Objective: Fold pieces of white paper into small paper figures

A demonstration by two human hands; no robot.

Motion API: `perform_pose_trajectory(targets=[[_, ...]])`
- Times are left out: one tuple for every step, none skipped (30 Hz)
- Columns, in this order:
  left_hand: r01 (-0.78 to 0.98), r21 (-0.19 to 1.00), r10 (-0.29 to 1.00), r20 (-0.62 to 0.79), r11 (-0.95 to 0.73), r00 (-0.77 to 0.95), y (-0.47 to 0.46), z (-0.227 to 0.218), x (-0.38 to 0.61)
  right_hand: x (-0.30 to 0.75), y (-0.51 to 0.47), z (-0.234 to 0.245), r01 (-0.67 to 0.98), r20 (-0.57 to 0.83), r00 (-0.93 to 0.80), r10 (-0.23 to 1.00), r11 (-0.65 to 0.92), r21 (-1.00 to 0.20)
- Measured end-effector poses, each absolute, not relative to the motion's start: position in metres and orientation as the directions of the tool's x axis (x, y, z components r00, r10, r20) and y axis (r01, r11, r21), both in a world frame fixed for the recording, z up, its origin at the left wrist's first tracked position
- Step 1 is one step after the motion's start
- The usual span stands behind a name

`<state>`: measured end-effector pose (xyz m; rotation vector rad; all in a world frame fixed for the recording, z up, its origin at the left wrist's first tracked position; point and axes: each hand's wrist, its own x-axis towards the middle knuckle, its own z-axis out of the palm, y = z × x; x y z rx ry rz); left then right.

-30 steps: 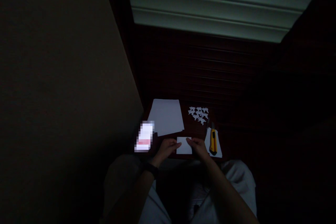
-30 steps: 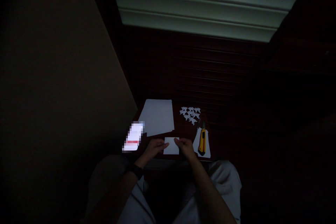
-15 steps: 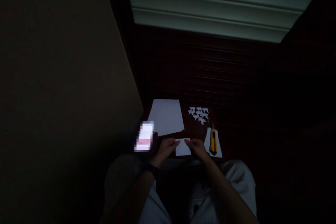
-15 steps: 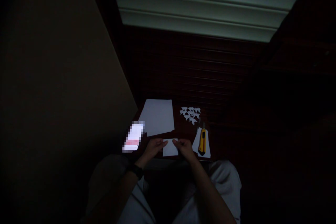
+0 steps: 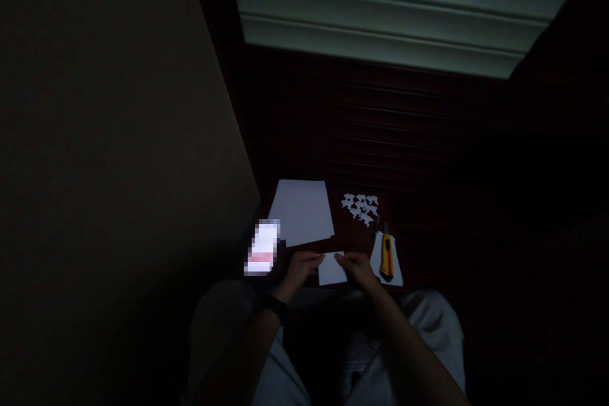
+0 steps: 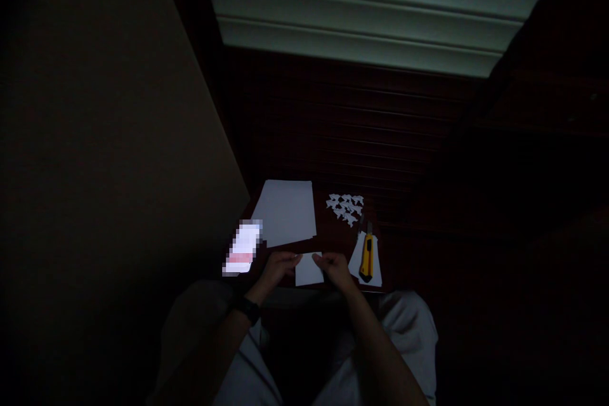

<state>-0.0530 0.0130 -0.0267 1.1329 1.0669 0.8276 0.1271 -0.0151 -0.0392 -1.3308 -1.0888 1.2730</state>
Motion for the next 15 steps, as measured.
perform_pose_trajectory(targets=[[0.009, 0.973, 0.925, -0.224, 0.233, 0.308, 0.0128, -0.0264, -0.0536, 0.1272, -0.0149, -0.0396, -0.022, -0.146, 0.055, 0.988, -0.145, -0.989], [0.019, 0.976, 0.924, -0.213, 0.218, 0.316, 0.0126, -0.0258, -0.0541, 0.1274, -0.0147, -0.0398, -0.027, -0.150, 0.054, 0.987, -0.149, -0.988], [0.029, 0.978, 0.923, -0.203, 0.205, 0.326, 0.0123, -0.0250, -0.0545, 0.1277, -0.0145, -0.0398, -0.029, -0.152, 0.056, 0.987, -0.151, -0.988], [0.039, 0.980, 0.921, -0.198, 0.197, 0.335, 0.0120, -0.0241, -0.0546, 0.1282, -0.0145, -0.0396, -0.028, -0.153, 0.060, 0.986, -0.152, -0.988], [0.048, 0.980, 0.918, -0.199, 0.194, 0.342, 0.0116, -0.0232, -0.0546, 0.1286, -0.0146, -0.0392, -0.027, -0.156, 0.065, 0.986, -0.154, -0.988], [0.057, 0.979, 0.918, -0.203, 0.195, 0.339, 0.0112, -0.0224, -0.0543, 0.1290, -0.0148, -0.0387, -0.027, -0.159, 0.069, 0.985, -0.158, -0.987], [0.065, 0.978, 0.920, -0.210, 0.200, 0.331, 0.0109, -0.0218, -0.0538, 0.1293, -0.0150, -0.0383, -0.027, -0.165, 0.069, 0.984, -0.163, -0.986], [0.071, 0.977, 0.923, -0.215, 0.203, 0.319, 0.0107, -0.0215, -0.0532, 0.1294, -0.0153, -0.0381, -0.031, -0.169, 0.069, 0.983, -0.167, -0.985], [0.077, 0.976, 0.926, -0.218, 0.204, 0.307, 0.0105, -0.0215, -0.0525, 0.1295, -0.0155, -0.0381, -0.038, -0.172, 0.068, 0.983, -0.170, -0.985], [0.082, 0.976, 0.930, -0.217, 0.202, 0.297, 0.0104, -0.0218, -0.0519, 0.1295, -0.0157, -0.0386, -0.047, -0.173, 0.067, 0.983, -0.170, -0.984], [0.088, 0.977, 0.933, -0.212, 0.194, 0.292, 0.0103, -0.0222, -0.0513, 0.1294, -0.0157, -0.0394, -0.057, -0.172, 0.065, 0.983, -0.168, -0.984], [0.092, 0.979, 0.935, -0.203, 0.183, 0.292, 0.0103, -0.0227, -0.0508, 0.1293, -0.0155, -0.0405, -0.069, -0.169, 0.064, 0.984, -0.165, -0.984], [0.095, 0.981, 0.935, -0.193, 0.172, 0.296, 0.0104, -0.0232, -0.0506, 0.1292, -0.0153, -0.0418, -0.079, -0.167, 0.064, 0.984, -0.162, -0.984], [0.094, 0.982, 0.935, -0.183, 0.162, 0.303, 0.0105, -0.0237, -0.0504, 0.1293, -0.0149, -0.0432, -0.088, -0.166, 0.065, 0.984, -0.160, -0.983], [0.092, 0.984, 0.934, -0.176, 0.155, 0.311, 0.0106, -0.0240, -0.0504, 0.1293, -0.0146, -0.0444, -0.095, -0.167, 0.064, 0.984, -0.160, -0.982]])
